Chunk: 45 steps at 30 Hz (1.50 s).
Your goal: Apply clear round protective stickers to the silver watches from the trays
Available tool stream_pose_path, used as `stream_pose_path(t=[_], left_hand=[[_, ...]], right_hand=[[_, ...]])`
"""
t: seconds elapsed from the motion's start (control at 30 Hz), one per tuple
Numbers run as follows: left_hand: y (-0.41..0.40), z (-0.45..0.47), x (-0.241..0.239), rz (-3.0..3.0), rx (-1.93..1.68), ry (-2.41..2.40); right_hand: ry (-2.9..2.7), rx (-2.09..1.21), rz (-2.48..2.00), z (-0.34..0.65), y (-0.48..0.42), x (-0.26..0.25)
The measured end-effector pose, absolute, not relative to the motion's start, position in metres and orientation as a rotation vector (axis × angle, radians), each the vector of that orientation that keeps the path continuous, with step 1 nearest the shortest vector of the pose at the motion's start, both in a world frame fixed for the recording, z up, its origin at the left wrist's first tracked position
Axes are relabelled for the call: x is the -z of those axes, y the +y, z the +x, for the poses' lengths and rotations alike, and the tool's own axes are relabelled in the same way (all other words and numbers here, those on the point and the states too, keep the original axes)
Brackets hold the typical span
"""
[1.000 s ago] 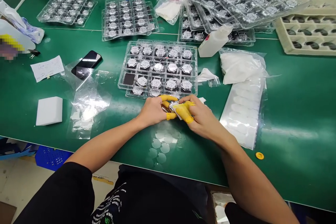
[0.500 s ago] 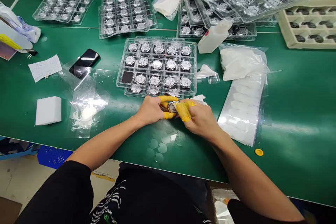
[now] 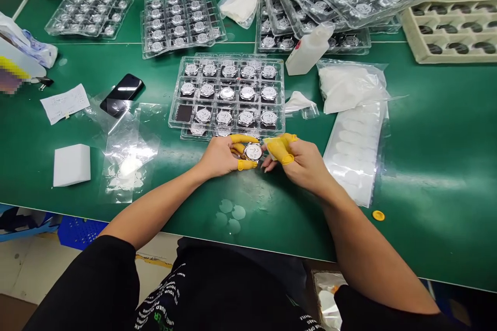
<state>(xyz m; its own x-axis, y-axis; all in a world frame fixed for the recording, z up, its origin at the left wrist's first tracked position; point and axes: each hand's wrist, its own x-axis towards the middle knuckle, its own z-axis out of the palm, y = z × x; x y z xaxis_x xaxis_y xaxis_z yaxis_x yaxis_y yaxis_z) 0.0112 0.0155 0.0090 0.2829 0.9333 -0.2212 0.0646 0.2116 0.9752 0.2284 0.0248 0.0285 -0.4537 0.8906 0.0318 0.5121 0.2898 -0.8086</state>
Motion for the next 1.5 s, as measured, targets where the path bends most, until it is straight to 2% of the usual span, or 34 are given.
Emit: stream_pose_path(t=[0.17,0.43,0.67,0.9,1.07,1.17,1.27,1.4,1.5], left_hand=[[0.015,0.011,-0.007,1.263,-0.849,1.139],[0.014,0.012,-0.011,1.293,-0.802,1.208],[0.012,0.013,-0.017,1.268,-0.785,1.283],[0.011,0.012,-0.014,1.281,-0.775,1.242],[0.015,0.010,-0.014,1.283,-0.815,1.192],[0.016,0.010,-0.013,1.287,-0.836,1.161],[0.015,0.009,-0.009,1.279,-0.858,1.112],[0.012,0.010,-0.005,1.332,-0.850,1.042],[0.012,0.012,-0.009,1.337,-0.833,1.040]], right_hand=[[-2.104,-0.678,-1.278,0.236,0.023,-0.032],[-2.281,-0.016,-0.856,0.223,0.015,-0.033],[-2.484,0.182,-0.564,0.215,0.015,-0.040],[-2.494,-0.069,-0.619,0.220,0.015,-0.040],[-2.501,-0.631,-0.936,0.267,0.027,-0.043],[-2.518,-0.660,-1.192,0.285,0.033,-0.045],[-2.166,-0.652,-1.365,0.266,0.030,-0.039],[-1.776,-1.149,-1.381,0.224,0.020,-0.030],[-1.657,-1.187,-1.373,0.216,0.029,-0.036]])
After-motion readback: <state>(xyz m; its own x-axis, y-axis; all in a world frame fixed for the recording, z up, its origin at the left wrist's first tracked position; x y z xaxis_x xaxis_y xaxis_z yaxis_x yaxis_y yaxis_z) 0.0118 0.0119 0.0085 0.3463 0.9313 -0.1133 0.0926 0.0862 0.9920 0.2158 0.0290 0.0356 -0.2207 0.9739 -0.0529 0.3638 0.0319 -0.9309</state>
